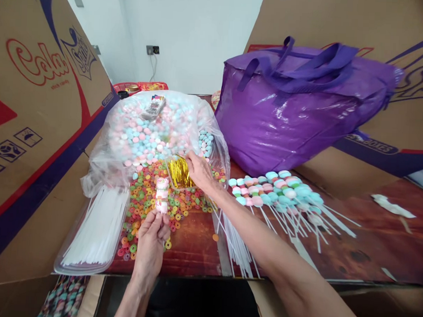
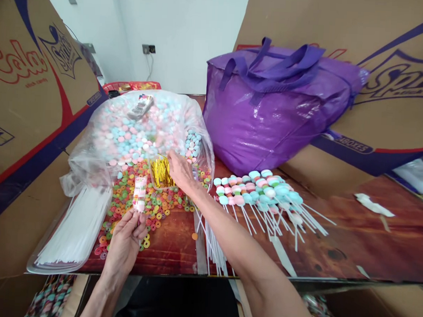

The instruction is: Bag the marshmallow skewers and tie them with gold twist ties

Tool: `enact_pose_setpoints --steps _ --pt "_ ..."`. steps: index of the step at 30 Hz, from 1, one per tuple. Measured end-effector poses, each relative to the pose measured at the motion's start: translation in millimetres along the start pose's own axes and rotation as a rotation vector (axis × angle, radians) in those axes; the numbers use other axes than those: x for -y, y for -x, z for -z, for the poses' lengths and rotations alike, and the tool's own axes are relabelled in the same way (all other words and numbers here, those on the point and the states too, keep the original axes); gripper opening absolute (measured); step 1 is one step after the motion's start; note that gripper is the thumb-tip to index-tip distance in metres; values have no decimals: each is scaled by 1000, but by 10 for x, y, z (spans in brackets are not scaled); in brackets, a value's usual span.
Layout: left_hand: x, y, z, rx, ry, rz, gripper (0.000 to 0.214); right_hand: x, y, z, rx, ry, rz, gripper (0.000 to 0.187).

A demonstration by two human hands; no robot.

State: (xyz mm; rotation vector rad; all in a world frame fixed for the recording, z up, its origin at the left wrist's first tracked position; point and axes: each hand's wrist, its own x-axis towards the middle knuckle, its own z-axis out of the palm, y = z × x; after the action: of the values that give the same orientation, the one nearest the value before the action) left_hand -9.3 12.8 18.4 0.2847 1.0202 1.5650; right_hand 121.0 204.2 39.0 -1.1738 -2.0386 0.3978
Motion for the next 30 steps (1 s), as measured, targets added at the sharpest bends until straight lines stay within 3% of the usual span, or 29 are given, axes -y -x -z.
enact_pose_setpoints --steps 3,6,8,13,16,21,26,30 --pt "18 -28 -36 -38 -55 -41 41 154 159 85 -74 -164 -87 19" --pt "74 -25 -79 -18 -121 -99 37 393 581 139 30 -619 -227 9" --pt "139 2 -103 35 -179 -105 33 538 938 129 95 -770 -306 7" --pt "345 135 -147 197 -304 -65 26 641 1601 78 -113 -717 -482 18" --pt "430 226 -207 283 -319 -54 23 612 1769 167 -188 -594 -467 21" --pt "482 317 -393 344 -319 -51 30 592 1910 384 -179 -508 -406 20" --pt "463 386 -530 333 -183 168 39 564 2103 466 -138 -725 -471 19" --pt "409 526 -522 432 -41 538 43 577 2259 637 -120 -958 -490 21"
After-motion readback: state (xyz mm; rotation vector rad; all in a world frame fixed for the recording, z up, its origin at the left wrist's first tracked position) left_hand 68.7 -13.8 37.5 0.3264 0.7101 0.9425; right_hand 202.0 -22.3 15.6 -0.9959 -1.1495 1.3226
